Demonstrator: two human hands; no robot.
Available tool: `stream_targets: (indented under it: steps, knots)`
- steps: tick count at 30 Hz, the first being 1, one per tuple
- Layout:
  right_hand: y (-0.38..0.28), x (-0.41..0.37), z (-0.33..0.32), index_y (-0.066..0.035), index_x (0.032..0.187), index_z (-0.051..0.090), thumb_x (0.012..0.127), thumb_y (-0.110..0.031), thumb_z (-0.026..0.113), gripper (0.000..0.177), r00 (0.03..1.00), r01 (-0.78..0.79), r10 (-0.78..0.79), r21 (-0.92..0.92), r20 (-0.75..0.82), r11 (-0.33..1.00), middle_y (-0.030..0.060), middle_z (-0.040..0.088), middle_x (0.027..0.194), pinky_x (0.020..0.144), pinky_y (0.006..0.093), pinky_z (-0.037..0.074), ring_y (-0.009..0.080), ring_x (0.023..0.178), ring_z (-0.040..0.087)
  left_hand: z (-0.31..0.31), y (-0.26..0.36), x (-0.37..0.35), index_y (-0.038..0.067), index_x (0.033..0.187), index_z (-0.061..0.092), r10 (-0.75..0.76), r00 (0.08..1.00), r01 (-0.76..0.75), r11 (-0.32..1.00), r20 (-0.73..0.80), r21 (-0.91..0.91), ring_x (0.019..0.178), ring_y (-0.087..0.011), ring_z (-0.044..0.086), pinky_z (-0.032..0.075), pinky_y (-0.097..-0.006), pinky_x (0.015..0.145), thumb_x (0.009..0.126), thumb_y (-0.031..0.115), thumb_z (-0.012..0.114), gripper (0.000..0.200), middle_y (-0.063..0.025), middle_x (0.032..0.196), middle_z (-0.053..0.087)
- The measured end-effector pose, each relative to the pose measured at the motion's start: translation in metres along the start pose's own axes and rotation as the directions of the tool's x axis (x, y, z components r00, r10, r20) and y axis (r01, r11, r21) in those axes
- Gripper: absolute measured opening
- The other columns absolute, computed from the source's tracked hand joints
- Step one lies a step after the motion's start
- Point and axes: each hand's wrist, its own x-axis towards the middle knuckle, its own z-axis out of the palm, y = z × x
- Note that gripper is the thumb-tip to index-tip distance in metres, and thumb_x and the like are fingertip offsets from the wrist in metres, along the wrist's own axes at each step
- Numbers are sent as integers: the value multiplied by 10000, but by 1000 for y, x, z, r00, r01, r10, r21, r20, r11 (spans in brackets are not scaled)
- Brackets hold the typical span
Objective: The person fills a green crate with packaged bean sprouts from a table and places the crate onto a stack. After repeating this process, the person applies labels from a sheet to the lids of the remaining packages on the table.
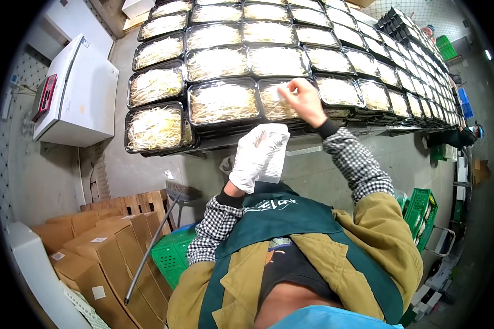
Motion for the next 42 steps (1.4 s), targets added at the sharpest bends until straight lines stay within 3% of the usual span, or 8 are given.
stream_targets:
  steps: [2,7,10,23,28,30,32,42]
  knots:
    - [-5,-8,10,-52,781,579,752,-347,677,312,990,109,-134,-359,-47,927,108,579,807,663,374,445,282,739,574,9,4,5,-2,1042,602,104,994,-101,993,-35,63,890,-88,579,459,-224,805,894,81,541,180,-36,949,643]
    - [3,-4,-10,3,976,529,858,-141,566,189,994,90,-85,89,-65,992,100,587,784,574,323,457,187,612,560,14,-2,21,18,951,607,172,975,-120,942,-144,313,642,-45,498,426,-204,587,903,141,543,147,20,777,590]
    - [-32,-14,-54,-9,900,589,886,-153,573,145,834,-331,-27,538,551,775,-11,585,790,649,236,444,58,688,527,20,-16,37,15,889,606,317,927,-227,900,-201,373,576,-36,459,383,-198,510,902,172,555,165,36,686,552]
    - [40,134,22,-54,898,564,775,-347,636,326,942,325,-305,-162,137,932,134,589,842,689,400,467,307,773,584,49,26,57,-46,1038,596,14,962,-82,967,-272,-240,852,-94,593,489,-206,749,882,61,559,192,-71,950,645]
    - [43,132,8,-16,964,552,847,-147,554,176,922,388,-388,44,-8,921,150,590,855,645,350,471,283,743,591,37,17,74,17,856,607,173,913,-101,973,-369,206,664,-35,490,413,-202,592,881,129,583,116,12,722,582]
    - [5,107,-24,-3,949,615,882,-203,583,213,812,-168,-78,359,579,918,59,636,838,685,264,462,114,752,570,33,-4,89,26,803,596,408,806,-207,873,-428,442,613,-31,451,386,-206,558,886,154,582,154,21,657,541]
    - [-12,75,-44,6,931,625,872,-183,607,199,666,-303,-319,635,675,711,21,632,829,739,245,466,84,790,567,31,-10,99,32,710,546,440,774,-205,854,-455,479,560,-36,382,327,-220,499,890,190,583,242,35,586,463]
    - [69,256,45,-32,823,621,834,-401,575,372,943,331,-331,29,22,943,150,613,745,649,374,462,275,690,592,66,30,102,-19,1088,584,101,953,-105,994,-287,2,811,-88,593,485,-194,681,895,108,556,233,-64,950,646]
